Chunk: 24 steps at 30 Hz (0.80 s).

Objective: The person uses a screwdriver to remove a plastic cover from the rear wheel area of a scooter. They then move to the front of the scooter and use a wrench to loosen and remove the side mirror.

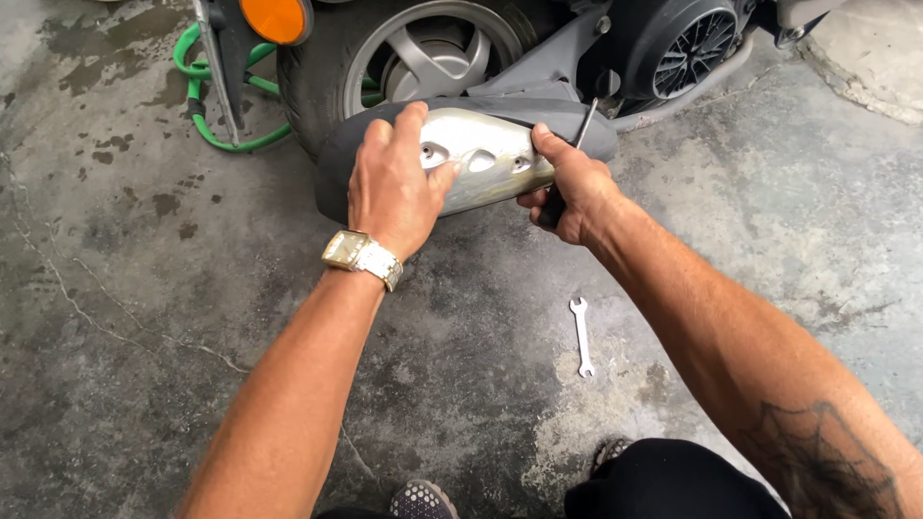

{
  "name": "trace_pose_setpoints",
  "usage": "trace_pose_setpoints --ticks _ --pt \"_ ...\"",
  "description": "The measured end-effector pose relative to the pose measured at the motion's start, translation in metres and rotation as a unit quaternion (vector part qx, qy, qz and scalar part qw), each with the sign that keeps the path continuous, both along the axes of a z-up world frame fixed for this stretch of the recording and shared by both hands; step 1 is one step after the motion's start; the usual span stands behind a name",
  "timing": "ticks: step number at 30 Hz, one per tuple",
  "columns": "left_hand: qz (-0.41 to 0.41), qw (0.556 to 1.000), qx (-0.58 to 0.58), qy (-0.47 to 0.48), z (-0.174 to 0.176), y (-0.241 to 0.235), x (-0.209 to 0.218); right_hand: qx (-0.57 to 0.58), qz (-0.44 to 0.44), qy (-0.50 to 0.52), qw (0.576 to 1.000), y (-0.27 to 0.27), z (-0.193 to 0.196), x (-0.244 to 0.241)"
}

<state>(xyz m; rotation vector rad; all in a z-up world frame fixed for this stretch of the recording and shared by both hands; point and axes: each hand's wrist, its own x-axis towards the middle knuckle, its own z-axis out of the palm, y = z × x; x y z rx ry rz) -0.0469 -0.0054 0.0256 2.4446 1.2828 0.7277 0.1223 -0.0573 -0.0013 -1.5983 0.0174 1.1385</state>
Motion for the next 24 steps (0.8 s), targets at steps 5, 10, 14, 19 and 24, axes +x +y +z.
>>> trace_pose_setpoints --ticks 5,10,14,19,24 --pt "0.041 0.994 -0.051 -0.086 0.001 0.013 0.005 0.015 0.011 0.027 0.999 0.001 -0.007 0.005" --pt "0.041 0.994 -0.060 -0.085 0.011 0.014 0.006 0.025 0.010 0.045 0.999 -0.006 0.005 0.004" --pt "0.001 0.981 -0.174 -0.082 0.024 -0.004 -0.001 0.026 0.024 0.073 0.997 -0.006 -0.015 0.013" --pt "-0.115 0.964 -0.221 -0.097 0.033 -0.040 -0.015 0.010 0.022 0.082 0.996 -0.030 -0.013 0.017" --pt "-0.163 0.929 -0.332 0.028 0.036 -0.070 -0.019 0.020 0.038 0.008 0.999 -0.059 -0.034 0.034"
